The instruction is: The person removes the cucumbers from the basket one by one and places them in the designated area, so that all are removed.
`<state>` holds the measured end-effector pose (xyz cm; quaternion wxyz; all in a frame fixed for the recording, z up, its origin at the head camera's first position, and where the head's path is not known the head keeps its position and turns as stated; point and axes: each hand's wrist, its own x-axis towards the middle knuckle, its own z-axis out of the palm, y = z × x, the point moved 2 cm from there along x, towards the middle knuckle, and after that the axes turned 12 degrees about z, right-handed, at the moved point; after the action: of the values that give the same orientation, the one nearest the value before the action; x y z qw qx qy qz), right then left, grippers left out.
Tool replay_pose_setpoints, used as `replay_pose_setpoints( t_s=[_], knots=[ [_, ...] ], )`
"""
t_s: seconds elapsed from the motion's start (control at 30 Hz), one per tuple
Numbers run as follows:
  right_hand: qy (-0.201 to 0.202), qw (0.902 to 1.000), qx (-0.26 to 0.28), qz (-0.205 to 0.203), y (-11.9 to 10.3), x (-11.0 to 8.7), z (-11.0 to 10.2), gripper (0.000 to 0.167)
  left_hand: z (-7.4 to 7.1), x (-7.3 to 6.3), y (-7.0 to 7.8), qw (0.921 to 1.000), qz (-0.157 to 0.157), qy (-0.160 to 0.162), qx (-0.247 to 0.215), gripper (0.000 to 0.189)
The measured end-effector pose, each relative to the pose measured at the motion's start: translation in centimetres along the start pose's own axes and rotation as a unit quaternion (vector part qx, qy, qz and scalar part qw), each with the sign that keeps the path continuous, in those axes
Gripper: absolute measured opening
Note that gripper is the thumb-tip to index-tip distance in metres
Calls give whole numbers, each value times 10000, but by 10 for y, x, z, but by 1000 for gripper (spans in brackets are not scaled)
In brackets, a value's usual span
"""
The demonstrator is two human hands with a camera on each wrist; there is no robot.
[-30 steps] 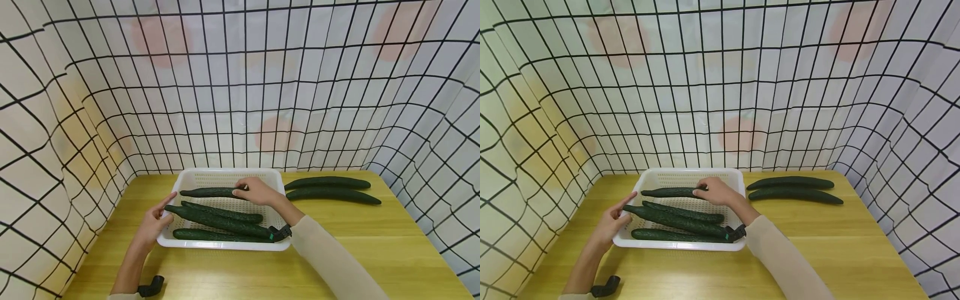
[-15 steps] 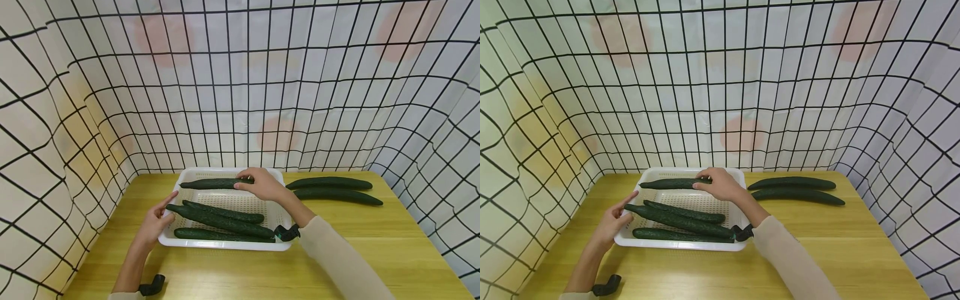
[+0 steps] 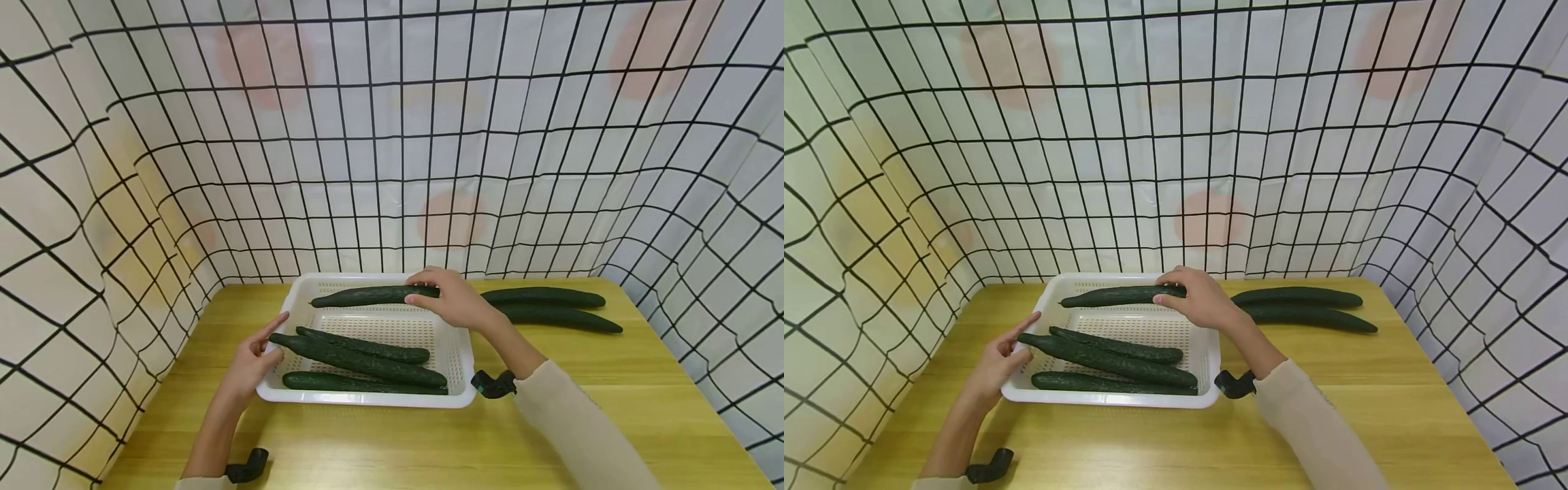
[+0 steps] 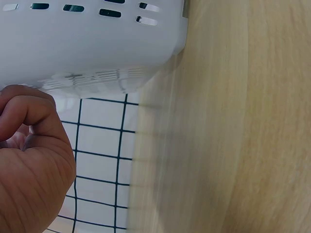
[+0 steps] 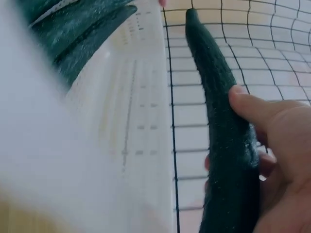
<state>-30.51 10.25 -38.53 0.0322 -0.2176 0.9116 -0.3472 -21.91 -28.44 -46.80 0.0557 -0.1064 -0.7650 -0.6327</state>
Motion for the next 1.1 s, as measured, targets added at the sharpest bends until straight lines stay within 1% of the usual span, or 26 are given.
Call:
replay_pose_setpoints(
  t_s=[0.1, 0.2, 0.3, 0.5, 0.67, 0.77, 0.93, 1.1],
  knots=[
    [78, 10000, 39, 47, 7, -5, -5, 40, -1, -1, 2, 10000, -15, -1, 46, 75],
    [203, 9997, -10, 96, 15, -10, -10, 38, -2, -1, 2, 10000, -26, 41, 70, 74],
    [321, 9993, -110, 141, 22, -15, -14, 38, -3, -2, 2, 10000, -36, 16, 66, 74],
    [339, 9990, -143, 266, 33, -29, -23, 41, -2, -2, 3, 10000, -63, -18, 33, 75],
    [384, 9988, -99, 289, 43, -43, -31, 42, 0, -2, 2, 9999, -143, 57, 71, 75],
    [420, 9985, -111, 336, 52, -52, -37, 44, 1, -2, 2, 9998, -183, 59, 99, 75],
    [544, 9975, -132, 431, 69, -66, -51, 46, 0, -1, 1, 9998, -147, 66, 66, 74],
    [649, 9966, -189, 480, 88, -79, -66, 44, 0, 0, -1, 9999, -138, 66, 66, 74]
  ],
)
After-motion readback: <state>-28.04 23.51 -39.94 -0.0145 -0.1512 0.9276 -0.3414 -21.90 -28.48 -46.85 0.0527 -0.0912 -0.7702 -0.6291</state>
